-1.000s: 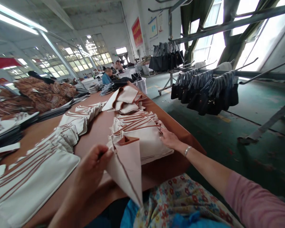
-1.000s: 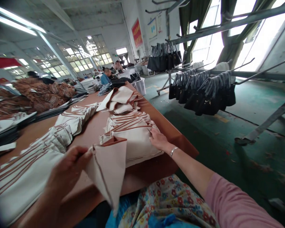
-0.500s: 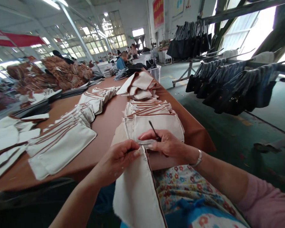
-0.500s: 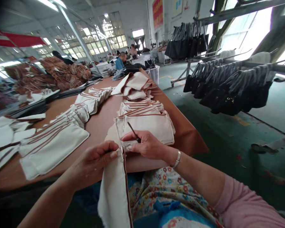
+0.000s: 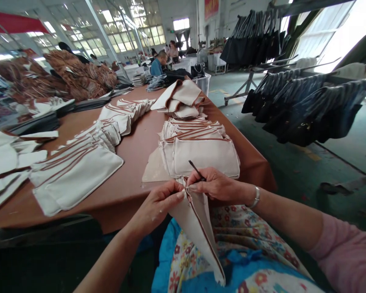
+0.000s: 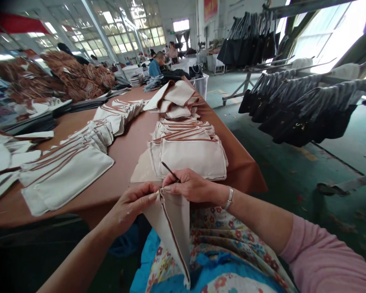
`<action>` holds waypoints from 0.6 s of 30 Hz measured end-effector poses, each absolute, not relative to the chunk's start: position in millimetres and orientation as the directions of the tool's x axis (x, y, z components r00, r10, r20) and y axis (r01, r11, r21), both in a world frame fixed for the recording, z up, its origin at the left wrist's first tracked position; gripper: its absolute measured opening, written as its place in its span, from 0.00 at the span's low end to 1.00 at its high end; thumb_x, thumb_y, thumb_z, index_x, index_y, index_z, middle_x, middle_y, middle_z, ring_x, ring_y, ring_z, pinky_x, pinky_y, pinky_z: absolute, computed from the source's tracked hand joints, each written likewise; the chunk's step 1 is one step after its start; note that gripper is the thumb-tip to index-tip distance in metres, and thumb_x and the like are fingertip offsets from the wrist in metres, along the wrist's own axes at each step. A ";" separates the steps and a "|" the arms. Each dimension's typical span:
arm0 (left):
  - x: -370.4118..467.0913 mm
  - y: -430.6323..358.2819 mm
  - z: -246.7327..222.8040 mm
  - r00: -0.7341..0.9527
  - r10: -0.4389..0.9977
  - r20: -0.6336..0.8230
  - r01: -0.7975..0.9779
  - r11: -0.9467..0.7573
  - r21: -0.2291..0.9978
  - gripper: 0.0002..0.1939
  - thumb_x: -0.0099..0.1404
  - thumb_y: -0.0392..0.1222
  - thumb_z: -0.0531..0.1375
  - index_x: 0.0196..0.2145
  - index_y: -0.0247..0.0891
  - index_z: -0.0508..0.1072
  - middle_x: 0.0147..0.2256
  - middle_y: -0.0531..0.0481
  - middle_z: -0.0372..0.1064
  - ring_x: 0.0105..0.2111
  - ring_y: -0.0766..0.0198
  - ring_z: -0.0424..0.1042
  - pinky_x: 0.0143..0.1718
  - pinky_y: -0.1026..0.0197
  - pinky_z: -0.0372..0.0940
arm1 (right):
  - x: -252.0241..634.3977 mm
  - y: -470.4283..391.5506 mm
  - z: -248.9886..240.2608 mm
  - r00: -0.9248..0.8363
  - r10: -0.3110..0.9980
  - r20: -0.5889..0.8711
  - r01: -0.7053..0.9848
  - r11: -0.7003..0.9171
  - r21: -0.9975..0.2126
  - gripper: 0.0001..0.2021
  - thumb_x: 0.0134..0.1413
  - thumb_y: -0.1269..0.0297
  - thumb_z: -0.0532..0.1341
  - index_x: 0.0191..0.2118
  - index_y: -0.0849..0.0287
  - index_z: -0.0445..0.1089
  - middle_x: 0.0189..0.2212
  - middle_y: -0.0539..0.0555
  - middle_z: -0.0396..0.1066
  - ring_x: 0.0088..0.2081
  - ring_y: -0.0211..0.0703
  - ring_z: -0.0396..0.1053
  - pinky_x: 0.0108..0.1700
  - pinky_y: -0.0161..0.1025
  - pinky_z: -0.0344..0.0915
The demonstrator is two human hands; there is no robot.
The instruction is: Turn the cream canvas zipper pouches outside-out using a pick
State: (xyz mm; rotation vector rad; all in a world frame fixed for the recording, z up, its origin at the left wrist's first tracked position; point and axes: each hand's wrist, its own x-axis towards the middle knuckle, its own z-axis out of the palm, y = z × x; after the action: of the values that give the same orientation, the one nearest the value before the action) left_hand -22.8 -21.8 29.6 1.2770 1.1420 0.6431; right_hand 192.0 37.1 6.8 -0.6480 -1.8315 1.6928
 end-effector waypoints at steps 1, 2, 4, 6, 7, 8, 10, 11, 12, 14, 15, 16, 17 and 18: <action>-22.2 -22.0 28.0 0.356 0.885 -0.299 0.171 0.253 0.952 0.14 0.65 0.50 0.62 0.35 0.35 0.71 0.30 0.52 0.65 0.29 0.68 0.62 0.30 0.68 0.58 | 192.1 36.1 7.7 -0.737 0.674 0.053 -0.035 0.040 -0.999 0.07 0.58 0.65 0.61 0.35 0.65 0.70 0.26 0.48 0.64 0.25 0.31 0.56 0.26 0.30 0.53; -21.5 -22.0 27.1 0.355 0.884 -0.304 0.145 0.269 0.952 0.14 0.64 0.49 0.64 0.34 0.34 0.70 0.29 0.53 0.65 0.28 0.69 0.62 0.30 0.68 0.58 | 192.4 35.4 8.6 -0.746 0.665 0.031 -0.044 -0.003 -0.999 0.07 0.57 0.64 0.61 0.35 0.64 0.69 0.25 0.47 0.63 0.24 0.30 0.55 0.24 0.29 0.52; -19.7 -21.2 27.0 0.349 0.883 -0.313 0.108 0.293 0.950 0.14 0.62 0.48 0.66 0.32 0.34 0.70 0.29 0.53 0.65 0.27 0.69 0.62 0.30 0.68 0.58 | 193.6 34.6 10.5 -0.758 0.652 -0.020 -0.042 -0.078 -0.996 0.07 0.57 0.64 0.62 0.34 0.64 0.68 0.24 0.46 0.61 0.21 0.28 0.54 0.21 0.29 0.50; -17.5 -20.5 27.6 0.347 0.881 -0.322 0.084 0.313 0.946 0.14 0.61 0.47 0.67 0.32 0.34 0.71 0.28 0.54 0.65 0.26 0.70 0.62 0.29 0.68 0.59 | 195.2 34.3 12.4 -0.763 0.641 -0.084 -0.009 -0.140 -0.990 0.08 0.58 0.62 0.61 0.35 0.62 0.66 0.21 0.44 0.58 0.18 0.28 0.52 0.18 0.29 0.47; -16.4 -20.4 27.8 0.346 0.879 -0.329 0.080 0.322 0.943 0.14 0.61 0.47 0.67 0.32 0.34 0.71 0.27 0.54 0.65 0.26 0.70 0.62 0.29 0.68 0.58 | 195.8 34.2 13.4 -0.763 0.638 -0.109 0.009 -0.158 -0.987 0.09 0.59 0.60 0.60 0.36 0.61 0.66 0.21 0.43 0.57 0.17 0.28 0.51 0.17 0.29 0.46; -15.2 -20.5 28.0 0.340 0.878 -0.337 0.086 0.327 0.941 0.14 0.60 0.47 0.67 0.32 0.34 0.71 0.27 0.54 0.65 0.25 0.70 0.62 0.28 0.68 0.58 | 196.2 34.2 14.6 -0.760 0.638 -0.122 0.026 -0.157 -0.987 0.10 0.59 0.58 0.60 0.36 0.61 0.65 0.20 0.42 0.56 0.16 0.28 0.50 0.17 0.29 0.46; -12.3 -21.5 28.5 0.320 0.881 -0.347 0.123 0.324 0.938 0.14 0.60 0.48 0.66 0.31 0.33 0.72 0.27 0.53 0.65 0.25 0.70 0.62 0.27 0.68 0.57 | 195.7 34.1 17.2 -0.744 0.662 -0.094 0.055 -0.080 -0.995 0.13 0.58 0.55 0.62 0.36 0.61 0.66 0.22 0.43 0.58 0.19 0.28 0.53 0.20 0.29 0.50; -10.6 -22.1 28.9 0.307 0.887 -0.346 0.146 0.315 0.938 0.14 0.60 0.48 0.66 0.31 0.33 0.72 0.27 0.53 0.65 0.25 0.70 0.62 0.27 0.68 0.57 | 194.9 34.2 18.4 -0.731 0.680 -0.060 0.069 -0.014 -0.997 0.14 0.55 0.54 0.65 0.35 0.62 0.66 0.23 0.44 0.60 0.21 0.29 0.54 0.22 0.29 0.52; -8.8 -22.7 29.6 0.294 0.893 -0.342 0.171 0.302 0.938 0.14 0.61 0.48 0.65 0.31 0.33 0.72 0.27 0.53 0.65 0.25 0.70 0.62 0.27 0.68 0.56 | 193.9 34.4 19.3 -0.719 0.694 -0.026 0.089 0.056 -0.994 0.16 0.51 0.54 0.67 0.34 0.63 0.67 0.24 0.45 0.61 0.24 0.30 0.55 0.24 0.29 0.54; -4.9 -23.7 31.1 0.269 0.906 -0.328 0.218 0.274 0.937 0.14 0.61 0.49 0.64 0.30 0.33 0.71 0.26 0.53 0.65 0.25 0.69 0.61 0.25 0.68 0.55 | 191.8 35.1 19.8 -0.706 0.708 0.019 0.133 0.160 -0.978 0.15 0.47 0.57 0.70 0.32 0.64 0.68 0.25 0.46 0.64 0.27 0.31 0.57 0.27 0.30 0.55; -3.0 -24.0 31.7 0.256 0.912 -0.322 0.241 0.262 0.934 0.14 0.61 0.49 0.63 0.30 0.34 0.71 0.26 0.53 0.65 0.25 0.69 0.61 0.25 0.69 0.55 | 191.1 35.5 19.3 -0.703 0.710 0.023 0.153 0.183 -0.971 0.13 0.47 0.60 0.69 0.31 0.64 0.69 0.25 0.47 0.65 0.27 0.31 0.57 0.28 0.30 0.55; -1.2 -24.1 31.9 0.239 0.919 -0.313 0.265 0.248 0.932 0.14 0.62 0.49 0.63 0.30 0.34 0.71 0.25 0.53 0.65 0.24 0.69 0.61 0.24 0.69 0.54 | 190.7 35.9 18.5 -0.700 0.714 0.019 0.171 0.193 -0.966 0.10 0.49 0.63 0.68 0.31 0.64 0.70 0.24 0.47 0.66 0.26 0.32 0.58 0.27 0.30 0.55; 0.5 -24.2 31.7 0.222 0.929 -0.297 0.289 0.228 0.930 0.14 0.62 0.49 0.62 0.29 0.34 0.71 0.25 0.53 0.65 0.24 0.69 0.61 0.23 0.69 0.54 | 190.7 36.0 17.6 -0.694 0.720 0.017 0.184 0.200 -0.963 0.07 0.49 0.66 0.66 0.30 0.64 0.70 0.24 0.47 0.67 0.26 0.32 0.59 0.27 0.30 0.55; 1.9 -24.2 31.0 0.203 0.940 -0.273 0.309 0.203 0.929 0.14 0.62 0.49 0.62 0.29 0.34 0.71 0.25 0.53 0.65 0.24 0.69 0.60 0.23 0.69 0.54 | 190.9 35.9 16.5 -0.687 0.727 0.018 0.191 0.205 -0.960 0.04 0.49 0.69 0.65 0.30 0.65 0.71 0.23 0.47 0.68 0.26 0.32 0.59 0.27 0.30 0.56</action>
State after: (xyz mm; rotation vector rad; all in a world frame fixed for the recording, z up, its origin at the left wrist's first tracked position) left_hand 1.9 -24.2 31.0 1.3297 1.3298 0.6980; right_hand 190.9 35.9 16.5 -0.8508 -2.0117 1.4973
